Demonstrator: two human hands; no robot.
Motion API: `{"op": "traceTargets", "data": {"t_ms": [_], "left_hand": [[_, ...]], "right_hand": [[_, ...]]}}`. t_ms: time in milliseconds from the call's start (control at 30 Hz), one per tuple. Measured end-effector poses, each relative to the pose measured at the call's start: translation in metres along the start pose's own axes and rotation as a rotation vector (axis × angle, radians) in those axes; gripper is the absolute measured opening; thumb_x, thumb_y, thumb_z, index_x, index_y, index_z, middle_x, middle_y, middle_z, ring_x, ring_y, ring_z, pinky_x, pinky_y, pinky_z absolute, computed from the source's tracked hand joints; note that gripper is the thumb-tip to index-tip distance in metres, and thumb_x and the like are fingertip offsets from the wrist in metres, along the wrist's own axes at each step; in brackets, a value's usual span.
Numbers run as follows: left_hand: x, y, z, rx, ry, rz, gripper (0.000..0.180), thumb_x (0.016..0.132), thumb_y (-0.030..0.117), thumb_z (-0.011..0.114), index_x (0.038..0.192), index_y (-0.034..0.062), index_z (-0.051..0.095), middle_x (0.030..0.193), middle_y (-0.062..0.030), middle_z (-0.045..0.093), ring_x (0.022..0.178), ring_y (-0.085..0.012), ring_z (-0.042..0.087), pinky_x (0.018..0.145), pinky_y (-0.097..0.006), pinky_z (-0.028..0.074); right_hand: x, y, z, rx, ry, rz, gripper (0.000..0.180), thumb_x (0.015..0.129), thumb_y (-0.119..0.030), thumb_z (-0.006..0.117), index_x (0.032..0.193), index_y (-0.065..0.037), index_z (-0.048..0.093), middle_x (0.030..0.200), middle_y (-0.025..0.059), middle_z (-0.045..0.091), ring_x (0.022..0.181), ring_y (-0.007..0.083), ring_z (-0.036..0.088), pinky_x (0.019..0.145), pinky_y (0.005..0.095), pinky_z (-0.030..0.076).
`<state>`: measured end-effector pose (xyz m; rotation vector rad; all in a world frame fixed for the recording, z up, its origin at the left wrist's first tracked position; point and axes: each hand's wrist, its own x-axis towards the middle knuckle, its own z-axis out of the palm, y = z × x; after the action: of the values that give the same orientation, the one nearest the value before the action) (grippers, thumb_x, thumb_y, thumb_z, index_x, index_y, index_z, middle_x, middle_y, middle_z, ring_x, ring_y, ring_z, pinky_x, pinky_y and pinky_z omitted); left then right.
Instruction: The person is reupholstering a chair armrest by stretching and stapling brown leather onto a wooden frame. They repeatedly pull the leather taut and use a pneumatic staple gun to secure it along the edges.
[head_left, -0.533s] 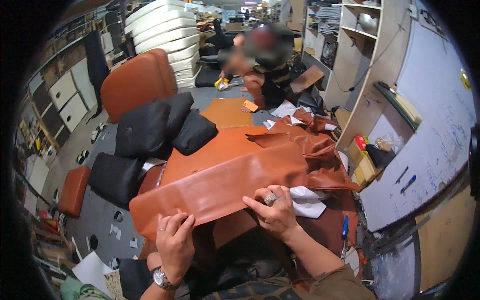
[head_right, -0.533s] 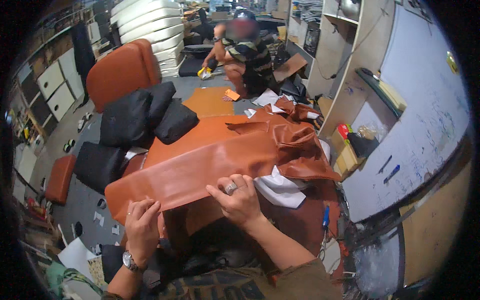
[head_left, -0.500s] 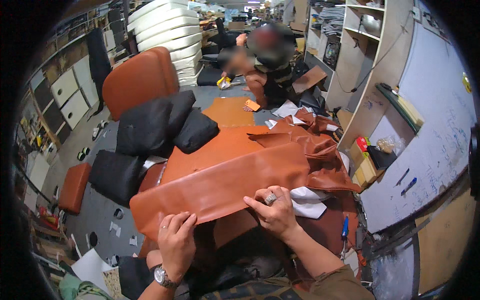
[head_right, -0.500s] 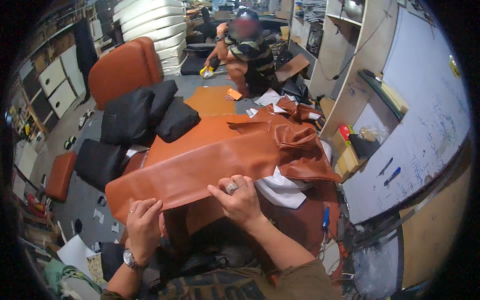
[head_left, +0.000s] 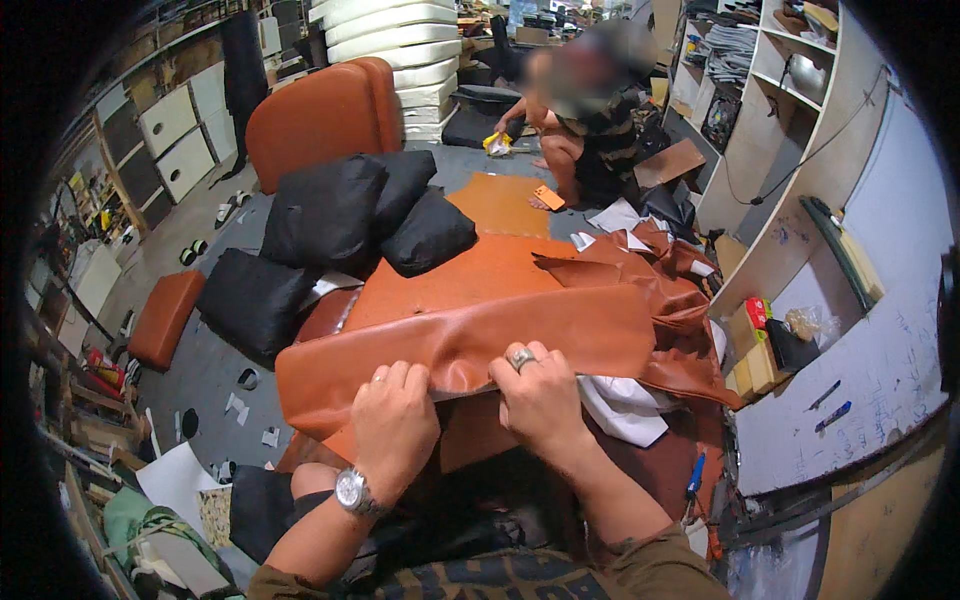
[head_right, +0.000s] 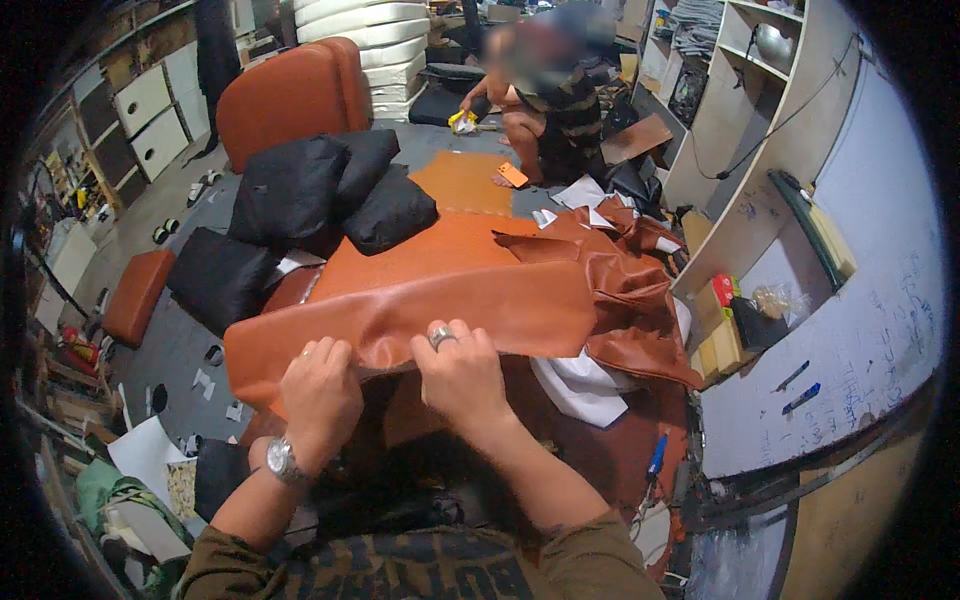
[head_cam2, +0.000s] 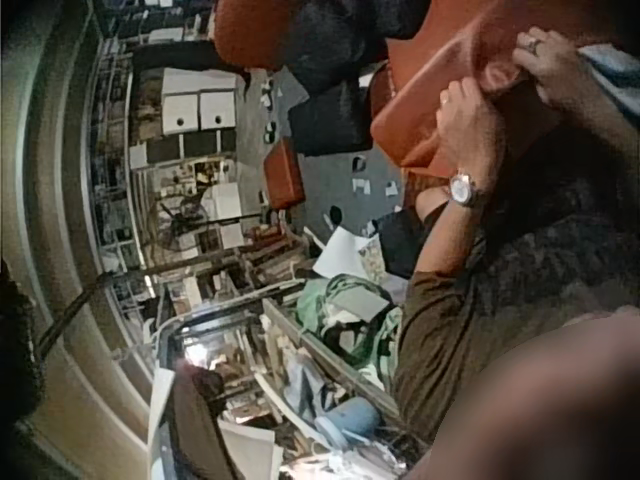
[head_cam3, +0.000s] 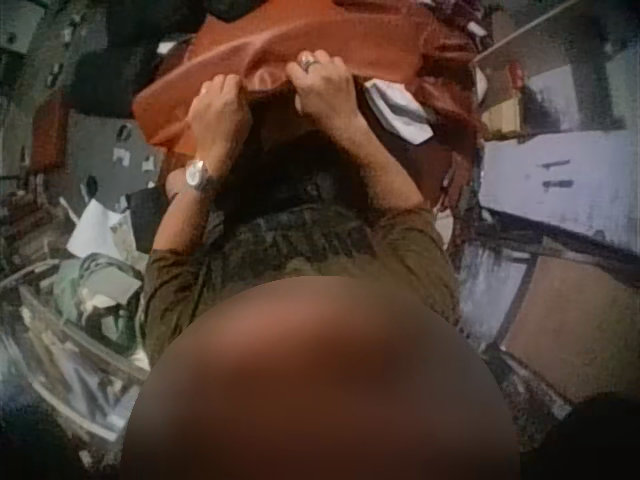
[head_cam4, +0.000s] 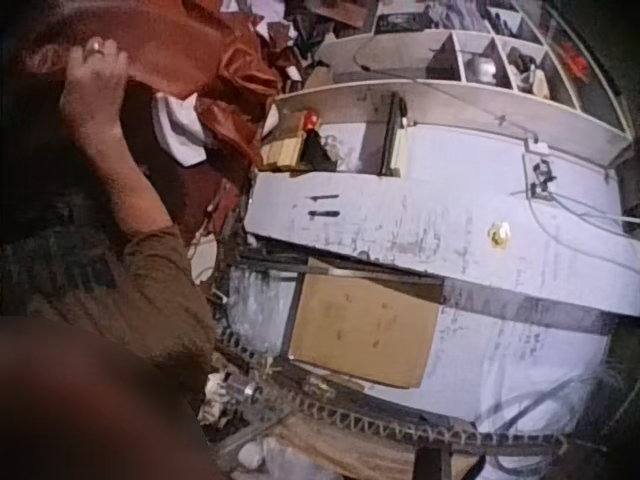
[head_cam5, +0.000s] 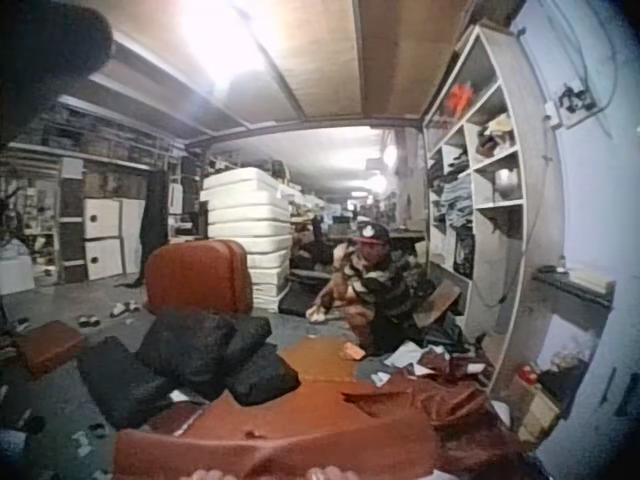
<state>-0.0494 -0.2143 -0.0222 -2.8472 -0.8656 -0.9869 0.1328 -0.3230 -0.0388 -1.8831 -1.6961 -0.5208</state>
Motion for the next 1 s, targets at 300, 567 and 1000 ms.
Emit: {"op": "traceTargets", "data": {"t_ms": [300, 567, 1000], "left_hand": [[0.026, -0.016, -0.021, -0.139, -0.322, 0.051, 0.031, 0.086, 0.029, 0.084, 0.097, 0.0063, 0.066, 0.093, -0.0159, 0.073, 0.089, -0.038, 0.071, 0.078, -0.05, 0.056], [0.009, -0.008, -0.004, -0.027, -0.229, 0.016, 0.014, 0.081, 0.014, 0.078, 0.086, 0.0085, 0.066, 0.087, -0.0119, 0.069, 0.086, -0.0372, 0.068, 0.073, -0.05, 0.054], [-0.038, 0.005, 0.03, 0.023, 0.116, 0.143, 0.024, 0.071, 0.019, 0.079, 0.078, 0.0163, 0.057, 0.076, -0.004, 0.052, 0.075, -0.0271, 0.057, 0.064, -0.044, 0.04]], "right_hand": [[0.025, 0.024, -0.017, 0.137, -0.3, -0.079, 0.04, 0.079, -0.024, 0.088, 0.107, -0.01, 0.063, 0.096, 0.0117, 0.072, 0.093, 0.0357, 0.073, 0.079, 0.049, 0.06], [0.003, 0.014, -0.007, 0.077, -0.179, -0.065, 0.034, 0.068, -0.014, 0.082, 0.094, -0.014, 0.06, 0.084, 0.0061, 0.065, 0.081, 0.031, 0.068, 0.068, 0.0471, 0.054], [-0.029, 0.022, 0.015, -0.072, 0.064, -0.176, 0.017, 0.076, -0.022, 0.069, 0.077, -0.018, 0.052, 0.075, 0.0028, 0.052, 0.071, 0.0242, 0.056, 0.059, 0.0406, 0.041]]}}
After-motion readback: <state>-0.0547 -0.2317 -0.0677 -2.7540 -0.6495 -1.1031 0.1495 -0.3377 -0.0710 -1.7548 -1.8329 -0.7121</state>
